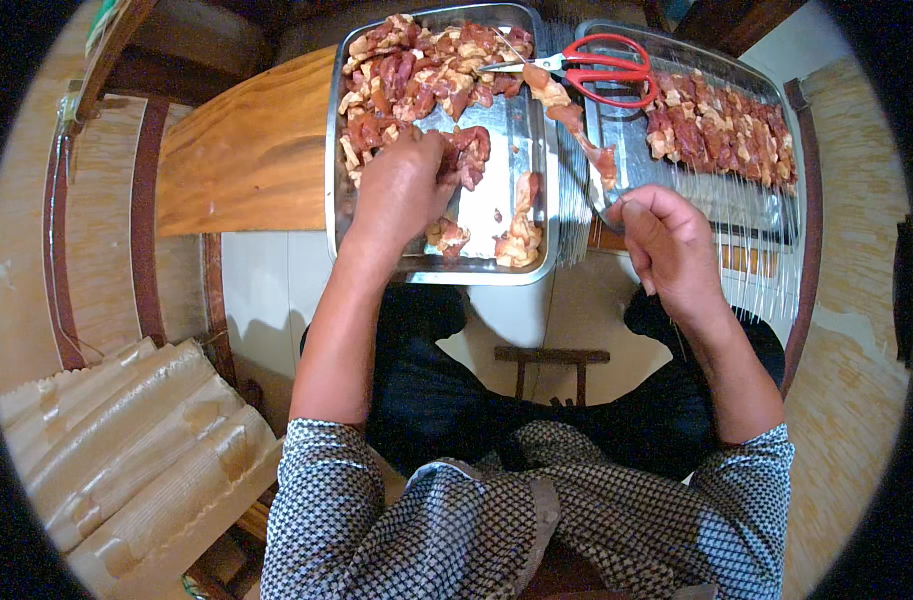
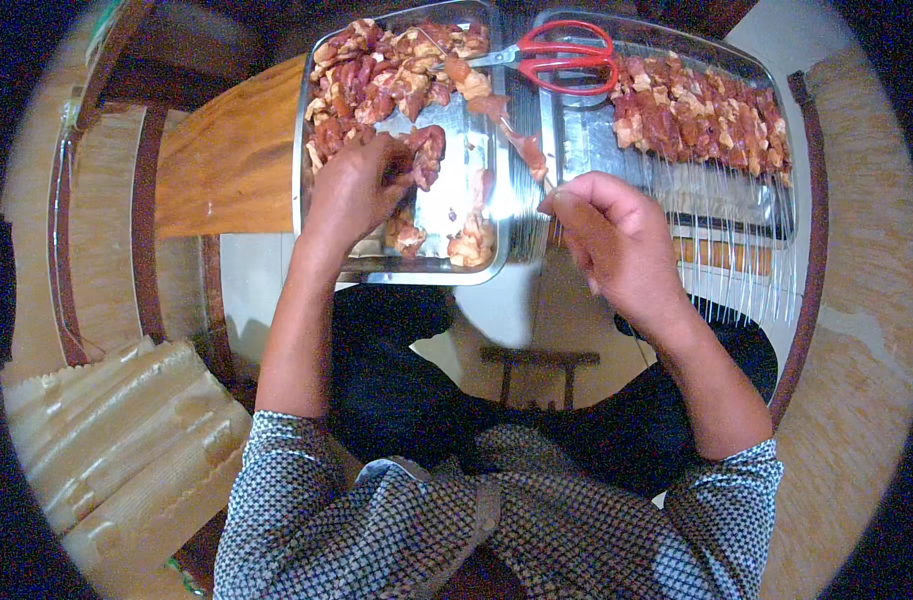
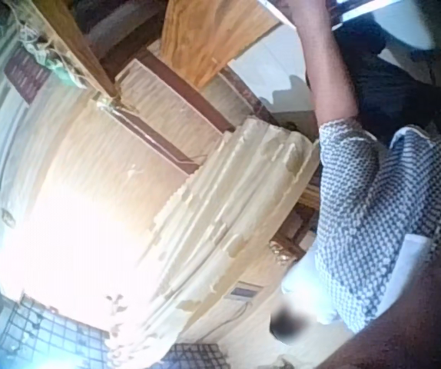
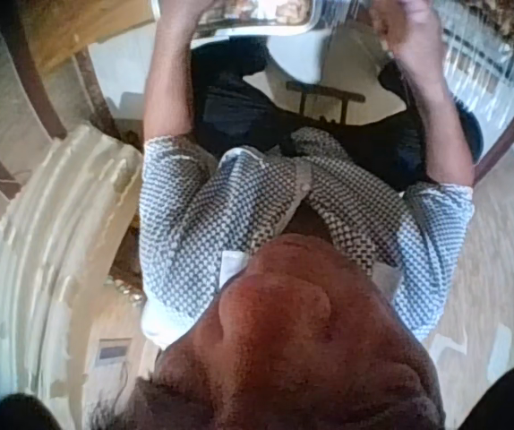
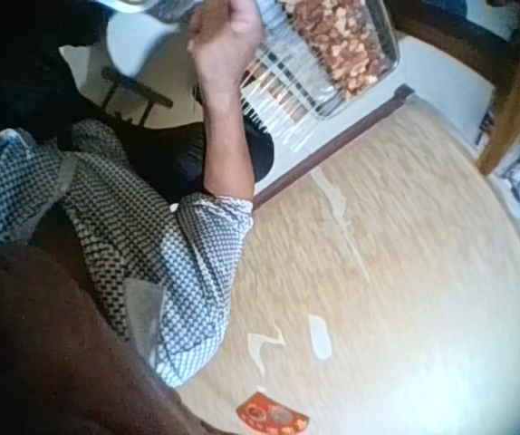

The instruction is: The person sits on the floor and threads pieces of marinated meat from a metal tray onto thin metal skewers. The person picks up meat with one hand and pushes it onto the skewer held in the other hand, then places the completed skewer onto a second tray.

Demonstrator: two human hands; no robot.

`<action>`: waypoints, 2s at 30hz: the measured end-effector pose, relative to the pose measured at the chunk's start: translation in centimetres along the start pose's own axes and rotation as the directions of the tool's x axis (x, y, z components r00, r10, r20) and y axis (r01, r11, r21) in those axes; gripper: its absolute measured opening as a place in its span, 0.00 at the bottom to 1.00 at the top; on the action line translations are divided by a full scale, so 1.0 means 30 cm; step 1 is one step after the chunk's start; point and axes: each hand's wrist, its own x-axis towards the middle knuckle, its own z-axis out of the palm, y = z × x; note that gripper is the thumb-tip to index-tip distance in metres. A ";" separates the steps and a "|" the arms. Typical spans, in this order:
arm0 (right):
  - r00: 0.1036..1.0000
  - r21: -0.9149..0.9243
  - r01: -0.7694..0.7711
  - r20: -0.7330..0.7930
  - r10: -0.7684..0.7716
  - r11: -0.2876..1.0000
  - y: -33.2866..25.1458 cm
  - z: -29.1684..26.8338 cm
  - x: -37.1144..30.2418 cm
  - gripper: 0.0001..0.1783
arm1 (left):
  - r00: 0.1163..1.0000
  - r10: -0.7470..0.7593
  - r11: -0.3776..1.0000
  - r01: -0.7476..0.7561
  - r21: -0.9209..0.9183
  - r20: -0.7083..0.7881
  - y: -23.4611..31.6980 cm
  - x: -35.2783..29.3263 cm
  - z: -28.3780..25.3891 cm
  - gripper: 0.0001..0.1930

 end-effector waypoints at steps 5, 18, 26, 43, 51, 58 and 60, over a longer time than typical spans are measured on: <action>1.000 -0.010 0.017 0.022 -0.017 1.000 0.009 -0.003 0.000 0.09 | 0.990 -0.107 0.991 0.114 -0.071 0.091 -0.040 0.018 0.019 0.07; 1.000 0.029 0.023 0.001 -0.023 0.999 0.030 -0.003 -0.003 0.07 | 0.977 -0.208 0.974 0.212 -0.082 0.045 -0.058 -0.007 0.005 0.07; 0.999 0.069 -0.020 0.050 0.017 0.997 0.027 0.008 -0.010 0.06 | 0.974 -0.226 0.973 0.224 0.055 0.028 -0.013 0.015 0.009 0.09; 0.984 0.076 -0.121 0.143 0.109 0.990 -0.004 -0.010 -0.008 0.12 | 0.994 -0.053 0.963 0.027 0.267 0.093 0.110 0.004 0.024 0.08; 0.985 0.049 -0.144 0.105 0.138 0.988 0.004 -0.002 0.026 0.11 | 0.997 -0.072 0.987 0.075 0.141 -0.020 0.058 0.010 0.026 0.10; 0.982 0.182 -0.180 0.082 0.168 0.967 0.006 -0.011 0.033 0.12 | 0.879 -0.424 0.366 0.386 -0.847 0.218 -0.035 0.006 -0.041 0.05; 0.984 0.159 -0.168 0.085 0.156 0.973 0.007 -0.014 0.035 0.12 | 0.864 -0.359 -0.135 0.327 -0.935 0.354 -0.060 -0.001 -0.065 0.04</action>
